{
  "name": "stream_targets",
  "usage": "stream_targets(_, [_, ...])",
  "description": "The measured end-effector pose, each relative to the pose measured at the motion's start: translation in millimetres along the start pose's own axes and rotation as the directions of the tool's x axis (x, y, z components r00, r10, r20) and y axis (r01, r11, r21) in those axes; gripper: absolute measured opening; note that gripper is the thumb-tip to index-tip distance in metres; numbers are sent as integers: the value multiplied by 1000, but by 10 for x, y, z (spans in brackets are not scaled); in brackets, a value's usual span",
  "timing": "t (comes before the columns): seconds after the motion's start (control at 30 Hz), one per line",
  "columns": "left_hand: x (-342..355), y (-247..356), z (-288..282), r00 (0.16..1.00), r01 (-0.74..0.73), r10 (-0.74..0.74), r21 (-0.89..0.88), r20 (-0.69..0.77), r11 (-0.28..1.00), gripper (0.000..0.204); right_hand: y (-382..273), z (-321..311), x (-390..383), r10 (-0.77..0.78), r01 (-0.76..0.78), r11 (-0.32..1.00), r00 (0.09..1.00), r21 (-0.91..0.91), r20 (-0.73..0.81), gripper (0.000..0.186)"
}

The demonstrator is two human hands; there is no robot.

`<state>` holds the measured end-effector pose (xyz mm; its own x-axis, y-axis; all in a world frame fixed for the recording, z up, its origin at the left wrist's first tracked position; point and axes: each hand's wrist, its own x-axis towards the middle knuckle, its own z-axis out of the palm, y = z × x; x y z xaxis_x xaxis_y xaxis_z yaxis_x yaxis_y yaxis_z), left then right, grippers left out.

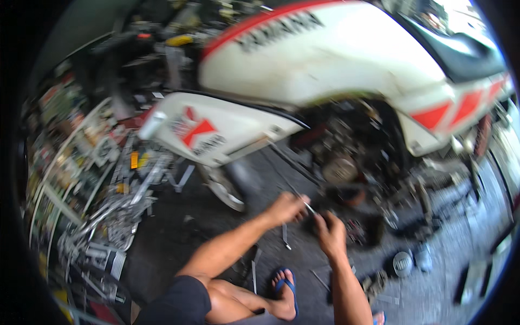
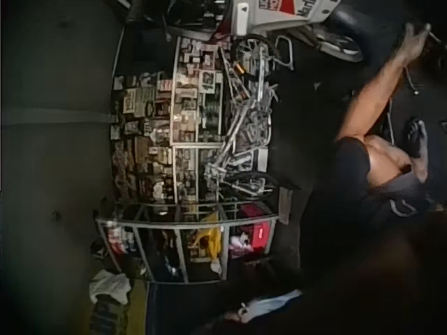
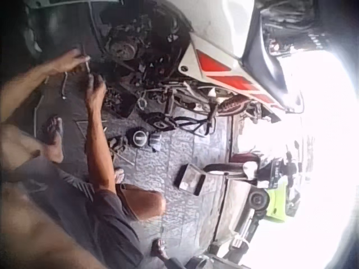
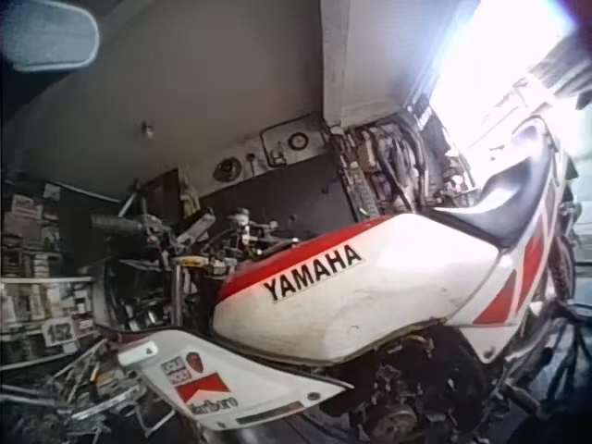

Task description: The person works on a motorcycle engine, using a T-handle wrench and pliers to remove components, handling small bolts and a chain, and using a power impact wrench to loosen a nut.

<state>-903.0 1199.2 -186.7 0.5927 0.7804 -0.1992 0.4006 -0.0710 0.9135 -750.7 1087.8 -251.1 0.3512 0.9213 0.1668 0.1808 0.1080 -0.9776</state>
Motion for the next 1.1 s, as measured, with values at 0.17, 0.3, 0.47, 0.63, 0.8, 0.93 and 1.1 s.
stream_targets(0.17, [-927,1289,-252,868,-262,469,653,-161,710,42,189,-15,-98,34,-38,988,999,150,30,20])
stream_targets(0.3, [-1547,2816,-1108,292,119,940,982,-176,147,49,117,75,-111,13,-19,995,998,98,64,21])
stream_targets(0.47, [-1812,4404,-2666,541,712,444,670,-714,211,82,184,81,-31,28,-45,981,996,191,86,20])
stream_targets(0.63, [-1746,4275,-3653,714,503,110,615,-692,607,82,165,43,9,67,-82,983,993,166,94,24])
stream_targets(0.8, [-1838,4295,-3519,644,615,-63,467,-762,636,72,-2,-59,-38,78,-88,984,995,154,69,25])
stream_targets(0.93, [-1780,4275,-3284,606,651,-81,435,-791,622,58,15,-43,-77,46,-50,994,998,101,38,26])
stream_targets(1.1, [-1765,4283,-3405,677,574,-43,491,-735,656,54,-32,-52,-80,-50,49,995,999,81,13,28])
